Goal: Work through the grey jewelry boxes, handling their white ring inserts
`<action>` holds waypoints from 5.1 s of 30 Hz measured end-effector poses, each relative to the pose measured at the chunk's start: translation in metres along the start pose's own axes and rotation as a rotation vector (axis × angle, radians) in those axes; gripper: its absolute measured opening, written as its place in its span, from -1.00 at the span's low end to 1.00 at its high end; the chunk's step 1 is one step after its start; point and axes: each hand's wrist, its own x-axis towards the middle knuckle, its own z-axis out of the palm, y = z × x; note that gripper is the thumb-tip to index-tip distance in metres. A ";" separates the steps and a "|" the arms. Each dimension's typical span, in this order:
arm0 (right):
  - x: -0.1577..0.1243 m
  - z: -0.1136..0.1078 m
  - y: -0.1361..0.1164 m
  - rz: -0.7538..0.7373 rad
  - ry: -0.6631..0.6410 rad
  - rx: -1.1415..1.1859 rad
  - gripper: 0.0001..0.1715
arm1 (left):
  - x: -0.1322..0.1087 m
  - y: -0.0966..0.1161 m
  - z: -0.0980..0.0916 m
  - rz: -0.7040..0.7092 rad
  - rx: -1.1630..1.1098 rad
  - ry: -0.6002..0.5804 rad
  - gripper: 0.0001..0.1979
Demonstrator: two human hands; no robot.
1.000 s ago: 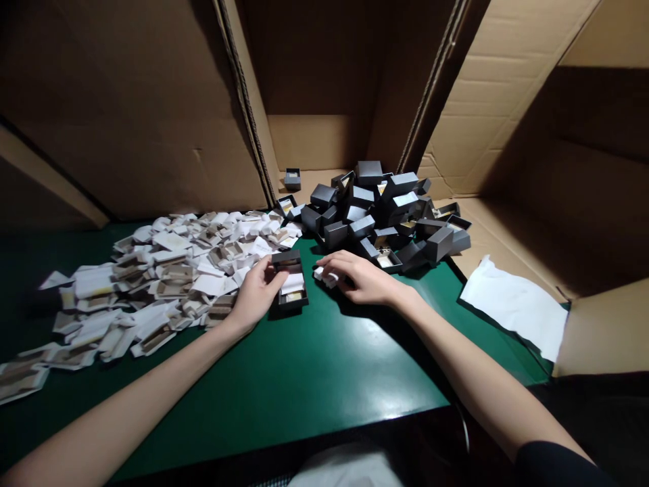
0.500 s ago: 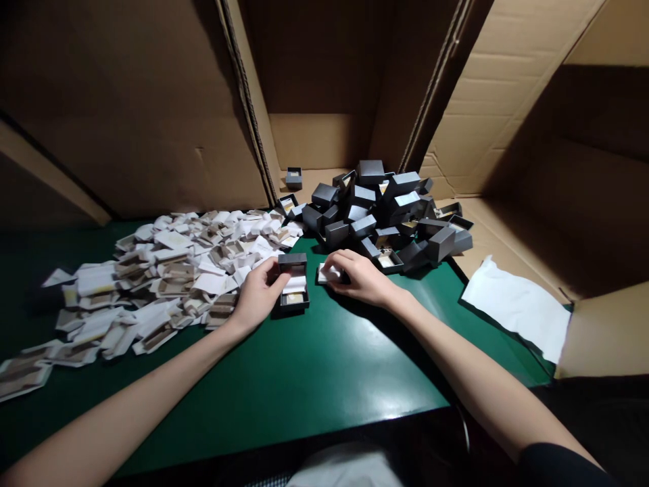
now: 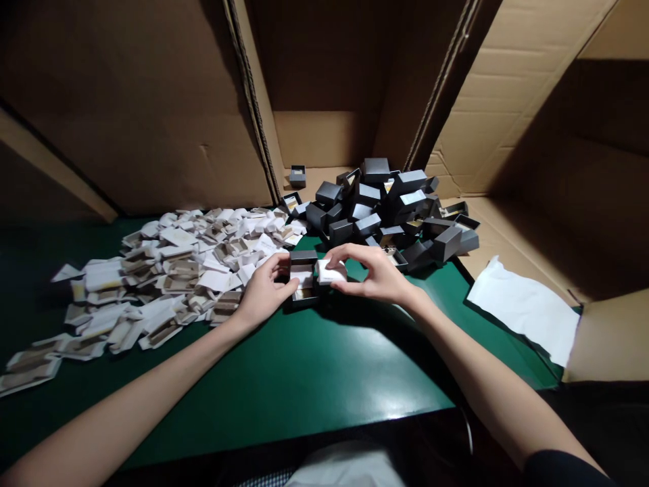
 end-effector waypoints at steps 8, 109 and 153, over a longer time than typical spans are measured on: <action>-0.002 0.030 -0.007 -0.123 -0.004 -0.142 -0.89 | -0.002 -0.001 0.002 -0.005 -0.025 -0.010 -0.67; -0.001 0.037 -0.003 -0.181 0.015 -0.727 -0.79 | -0.011 0.014 0.010 0.613 0.674 -0.069 -0.87; -0.002 0.033 0.015 -0.205 0.106 -0.580 -0.65 | -0.017 0.006 0.014 0.757 1.026 -0.105 -0.60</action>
